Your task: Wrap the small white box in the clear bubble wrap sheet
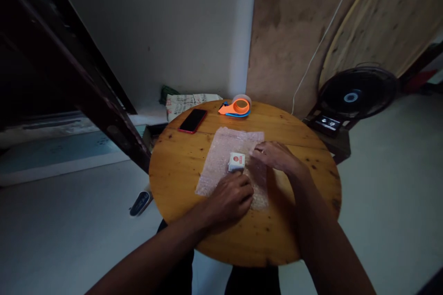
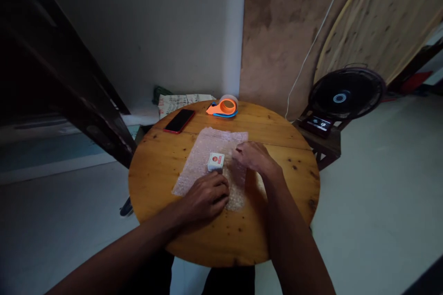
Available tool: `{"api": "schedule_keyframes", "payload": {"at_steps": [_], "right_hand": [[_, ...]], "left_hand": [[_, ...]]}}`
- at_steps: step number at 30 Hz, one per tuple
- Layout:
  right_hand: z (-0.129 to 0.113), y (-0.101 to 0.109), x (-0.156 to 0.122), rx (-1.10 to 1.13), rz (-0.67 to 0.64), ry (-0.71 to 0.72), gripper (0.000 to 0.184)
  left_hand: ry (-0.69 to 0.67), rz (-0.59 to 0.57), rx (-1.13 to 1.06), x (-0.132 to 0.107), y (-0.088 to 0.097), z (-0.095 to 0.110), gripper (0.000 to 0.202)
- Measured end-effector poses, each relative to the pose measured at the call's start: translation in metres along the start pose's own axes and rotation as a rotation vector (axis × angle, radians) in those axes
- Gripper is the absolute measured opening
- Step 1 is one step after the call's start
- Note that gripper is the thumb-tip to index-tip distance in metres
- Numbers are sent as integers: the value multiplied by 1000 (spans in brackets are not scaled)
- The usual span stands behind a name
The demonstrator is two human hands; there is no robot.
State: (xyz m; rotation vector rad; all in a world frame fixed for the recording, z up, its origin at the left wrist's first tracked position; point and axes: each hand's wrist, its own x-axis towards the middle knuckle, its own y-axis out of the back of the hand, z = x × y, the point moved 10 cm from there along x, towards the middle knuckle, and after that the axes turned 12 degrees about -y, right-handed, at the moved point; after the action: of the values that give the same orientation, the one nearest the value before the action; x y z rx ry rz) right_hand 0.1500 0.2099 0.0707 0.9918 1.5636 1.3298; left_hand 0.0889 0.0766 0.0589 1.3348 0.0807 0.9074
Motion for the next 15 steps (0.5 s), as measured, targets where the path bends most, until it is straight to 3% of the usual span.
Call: {"api": "schedule_keyframes", "payload": {"at_steps": [4,10,15], "right_hand": [[-4,-2,-2,9,-15,65,17],[1,-2,0,2,18,30,22],[1,6,-1,38,65,39,18]], "left_hand": [[0,-2,1,-1,-1,0,13],[19,30,3,0,8,3,12],[-19,0,-54,0,2,5,41]]}}
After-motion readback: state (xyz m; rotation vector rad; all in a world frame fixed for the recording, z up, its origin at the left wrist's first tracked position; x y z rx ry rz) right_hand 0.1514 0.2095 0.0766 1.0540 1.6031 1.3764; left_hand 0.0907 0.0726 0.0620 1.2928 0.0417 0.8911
